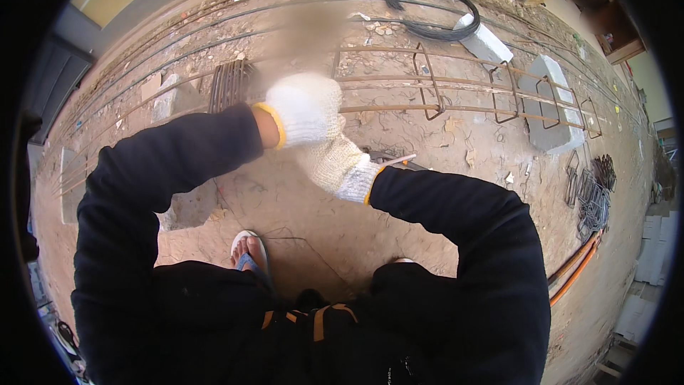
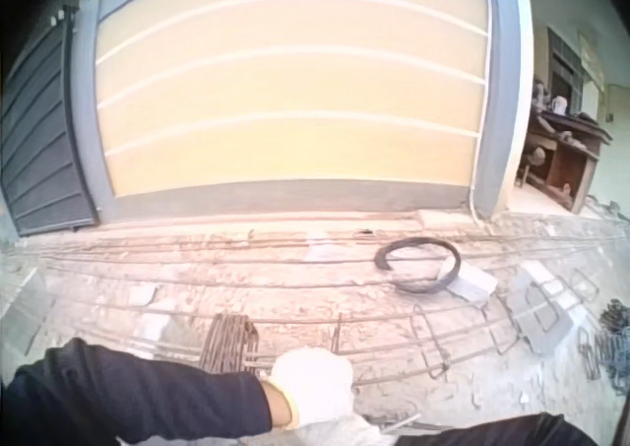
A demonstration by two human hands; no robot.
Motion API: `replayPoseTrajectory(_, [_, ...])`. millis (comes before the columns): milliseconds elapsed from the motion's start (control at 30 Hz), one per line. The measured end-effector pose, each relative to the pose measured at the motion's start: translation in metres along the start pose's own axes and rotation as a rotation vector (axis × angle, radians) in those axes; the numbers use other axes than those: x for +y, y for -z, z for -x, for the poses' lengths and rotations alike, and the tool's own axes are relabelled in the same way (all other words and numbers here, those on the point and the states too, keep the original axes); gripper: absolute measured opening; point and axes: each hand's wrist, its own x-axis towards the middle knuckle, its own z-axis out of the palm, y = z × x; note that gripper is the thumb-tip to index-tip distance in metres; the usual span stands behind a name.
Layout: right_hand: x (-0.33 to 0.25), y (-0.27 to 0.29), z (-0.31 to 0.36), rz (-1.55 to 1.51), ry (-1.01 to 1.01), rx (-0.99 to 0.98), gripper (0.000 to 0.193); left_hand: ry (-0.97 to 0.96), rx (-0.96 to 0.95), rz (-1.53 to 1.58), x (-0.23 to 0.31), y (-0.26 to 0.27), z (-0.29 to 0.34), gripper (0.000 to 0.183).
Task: The person assembles a rebar cage by placing U-shaped stirrups onto longitudinal bars and securing them with wire ties. They use pliers to twist and tighten the wire at each intersection, then place the completed cage onto a concrete block.
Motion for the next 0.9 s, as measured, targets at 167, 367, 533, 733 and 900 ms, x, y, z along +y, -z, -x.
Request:
replayPoseTrajectory(167, [-0.042, 0.007, 0.051, -0.314, 0.297, -0.307, 0.054, 0.043, 0.191, 0.063, -0.006, 0.019, 0.007, 0.041])
replayPoseTrajectory(367, [0.02, -0.018, 0.137, 0.011, -0.245, -0.439, 0.078, -0.267, 0.34, -0.309, -0.068, -0.003, 0.008, 0.082])
replayPoseTrajectory(533, [0.052, -0.043, 0.166, -0.014, -0.465, -0.669, 0.094, -0.172, 0.086, -0.208, -0.049, -0.034, -0.001, 0.087])
replayPoseTrajectory(733, [0.047, -0.041, 0.172, -0.091, -0.632, -0.649, 0.069, -0.038, 0.128, -0.16, -0.034, -0.034, 0.005, 0.077])
replayPoseTrajectory(900, [0.057, -0.039, 0.165, -0.205, -0.735, -0.669, 0.043, -0.019, 0.63, 0.177, -0.005, -0.053, 0.066, 0.037])
